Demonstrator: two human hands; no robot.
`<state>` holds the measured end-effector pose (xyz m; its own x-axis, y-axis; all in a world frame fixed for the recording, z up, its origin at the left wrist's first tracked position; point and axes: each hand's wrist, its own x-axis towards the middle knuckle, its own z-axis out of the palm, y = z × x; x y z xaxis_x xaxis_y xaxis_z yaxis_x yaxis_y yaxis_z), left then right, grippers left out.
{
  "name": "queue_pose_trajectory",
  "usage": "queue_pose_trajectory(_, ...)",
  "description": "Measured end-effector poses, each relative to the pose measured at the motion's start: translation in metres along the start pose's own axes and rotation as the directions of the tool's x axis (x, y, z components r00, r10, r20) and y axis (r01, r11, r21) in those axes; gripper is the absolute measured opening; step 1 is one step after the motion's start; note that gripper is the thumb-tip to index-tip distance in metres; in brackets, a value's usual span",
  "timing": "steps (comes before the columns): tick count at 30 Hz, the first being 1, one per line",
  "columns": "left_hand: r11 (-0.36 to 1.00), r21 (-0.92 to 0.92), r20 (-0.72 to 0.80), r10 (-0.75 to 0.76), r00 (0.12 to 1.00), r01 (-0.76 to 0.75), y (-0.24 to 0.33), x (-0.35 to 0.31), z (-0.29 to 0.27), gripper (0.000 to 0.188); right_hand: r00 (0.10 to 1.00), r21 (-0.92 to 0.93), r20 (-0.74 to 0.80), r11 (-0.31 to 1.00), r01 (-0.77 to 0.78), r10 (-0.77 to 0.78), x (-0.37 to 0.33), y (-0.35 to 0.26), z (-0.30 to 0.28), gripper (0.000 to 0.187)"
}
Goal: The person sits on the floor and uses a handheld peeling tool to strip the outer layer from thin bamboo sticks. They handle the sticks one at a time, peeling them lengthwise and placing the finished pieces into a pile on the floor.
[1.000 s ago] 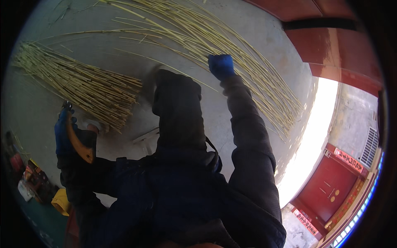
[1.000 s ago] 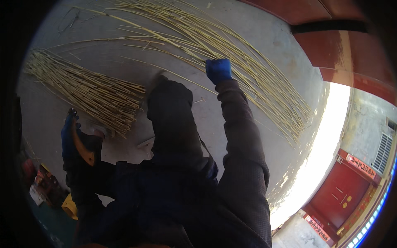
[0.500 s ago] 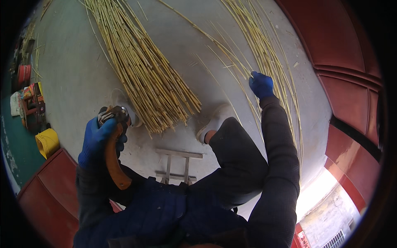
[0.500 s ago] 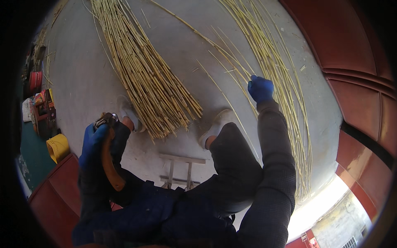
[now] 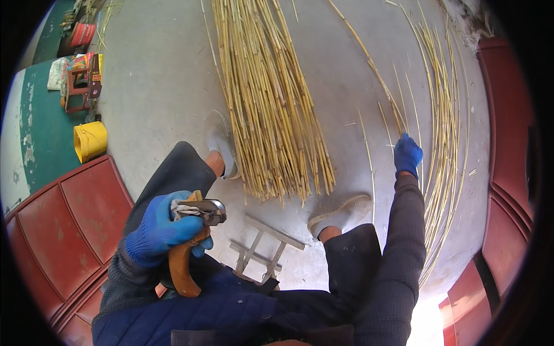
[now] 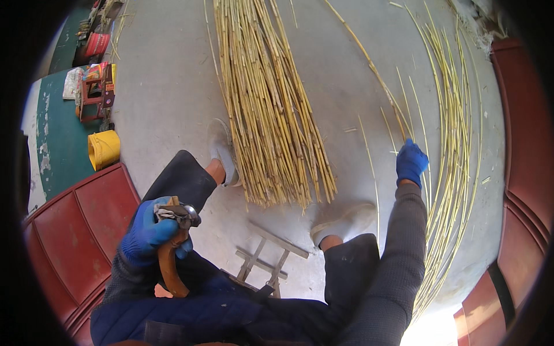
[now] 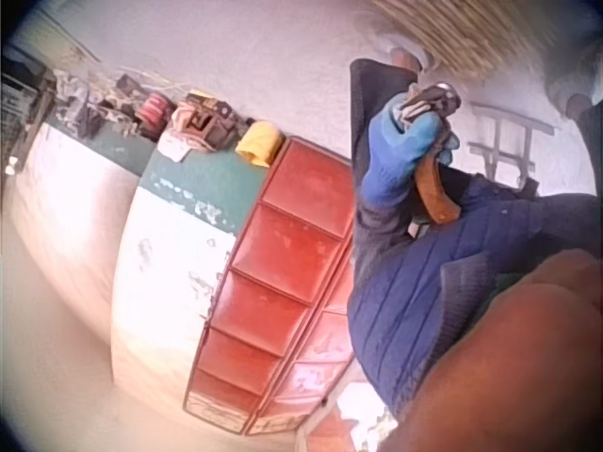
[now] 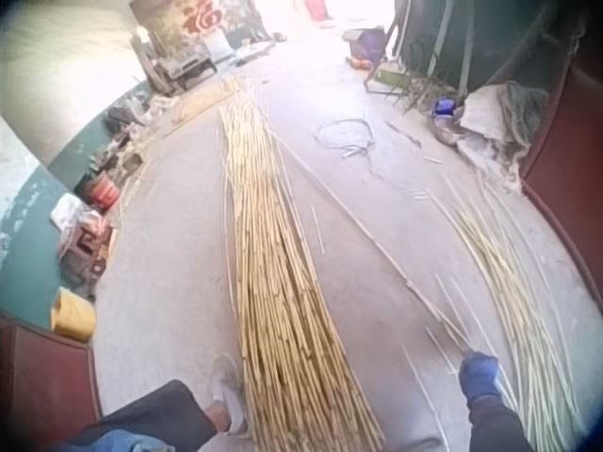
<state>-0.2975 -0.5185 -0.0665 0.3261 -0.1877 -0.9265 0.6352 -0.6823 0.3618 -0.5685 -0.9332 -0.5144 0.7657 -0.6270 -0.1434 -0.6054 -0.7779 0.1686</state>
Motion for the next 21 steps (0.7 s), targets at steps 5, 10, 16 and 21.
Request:
queue_pose_trajectory(5, 0.994, -0.048, 0.148, 0.101, 0.984, -0.095, 0.0, -0.015, -0.007, 0.039, 0.972, 0.301, 0.205, 0.952, 0.049, -0.115, -0.013, 0.009, -0.138, 0.023)
queue_pose_trajectory(10, 0.953, -0.037, 0.243, 0.3, 0.922, -0.301, -0.018, -0.018, -0.024, 0.047, 0.763, 0.84, 0.513, 0.414, -0.351, -0.393, -0.077, -0.001, -0.35, 0.027)
queue_pose_trajectory(16, 0.843, -0.248, 0.184, 0.525, 0.831, -0.478, -0.037, -0.027, -0.036, 0.05, 0.744, 0.844, 0.48, 0.012, -0.537, -0.464, -0.238, 0.004, -0.513, 0.037)
queue_pose_trajectory(21, 0.79, -0.224, 0.143, 0.606, 0.783, -0.57, -0.049, -0.018, -0.045, 0.046, 0.788, 0.863, 0.454, -0.017, -0.506, -0.416, -0.363, 0.005, -0.543, 0.036)
